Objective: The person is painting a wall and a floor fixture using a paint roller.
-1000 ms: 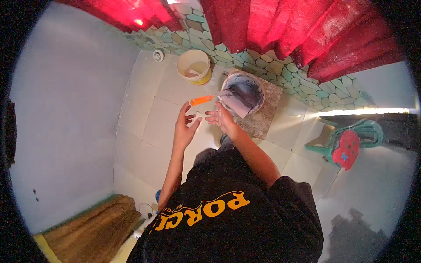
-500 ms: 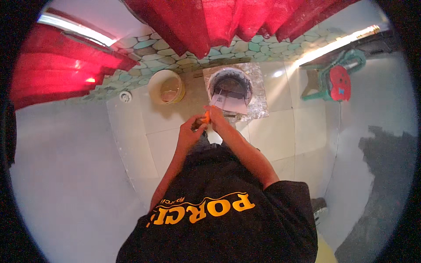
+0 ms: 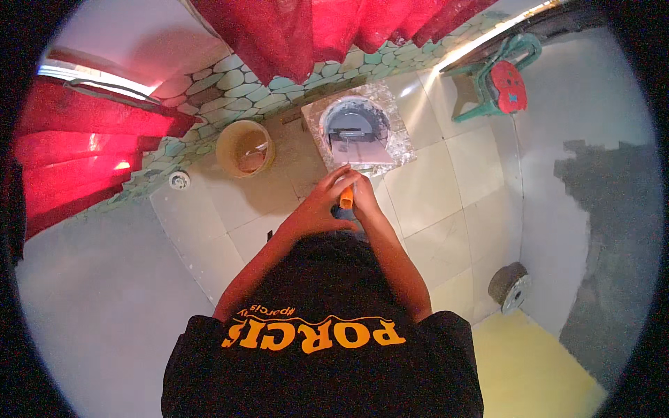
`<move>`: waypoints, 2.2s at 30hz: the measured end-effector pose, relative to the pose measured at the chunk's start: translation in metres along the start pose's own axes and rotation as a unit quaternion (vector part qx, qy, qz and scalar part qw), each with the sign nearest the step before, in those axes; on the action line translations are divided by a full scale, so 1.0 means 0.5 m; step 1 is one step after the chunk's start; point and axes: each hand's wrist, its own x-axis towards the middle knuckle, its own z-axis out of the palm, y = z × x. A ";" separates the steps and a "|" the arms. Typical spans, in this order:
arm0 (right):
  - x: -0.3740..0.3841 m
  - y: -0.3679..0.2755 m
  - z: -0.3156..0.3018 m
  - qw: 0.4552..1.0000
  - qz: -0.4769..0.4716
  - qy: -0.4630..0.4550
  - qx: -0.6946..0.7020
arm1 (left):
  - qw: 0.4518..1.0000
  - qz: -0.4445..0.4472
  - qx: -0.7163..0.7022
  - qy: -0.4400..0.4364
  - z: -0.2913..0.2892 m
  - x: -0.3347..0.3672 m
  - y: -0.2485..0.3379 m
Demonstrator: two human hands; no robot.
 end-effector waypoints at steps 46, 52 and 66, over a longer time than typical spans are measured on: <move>-0.073 -0.031 0.002 0.996 -0.085 -0.004 0.002 | 0.998 -0.002 0.040 -0.057 0.004 0.102 0.007; 0.001 -0.019 -0.024 0.998 -0.056 -0.008 -0.004 | 0.995 -0.029 0.079 -0.048 0.020 0.124 -0.034; -0.053 -0.074 -0.001 0.992 -0.015 0.009 0.126 | 0.997 -0.041 0.055 -0.041 0.026 0.142 0.033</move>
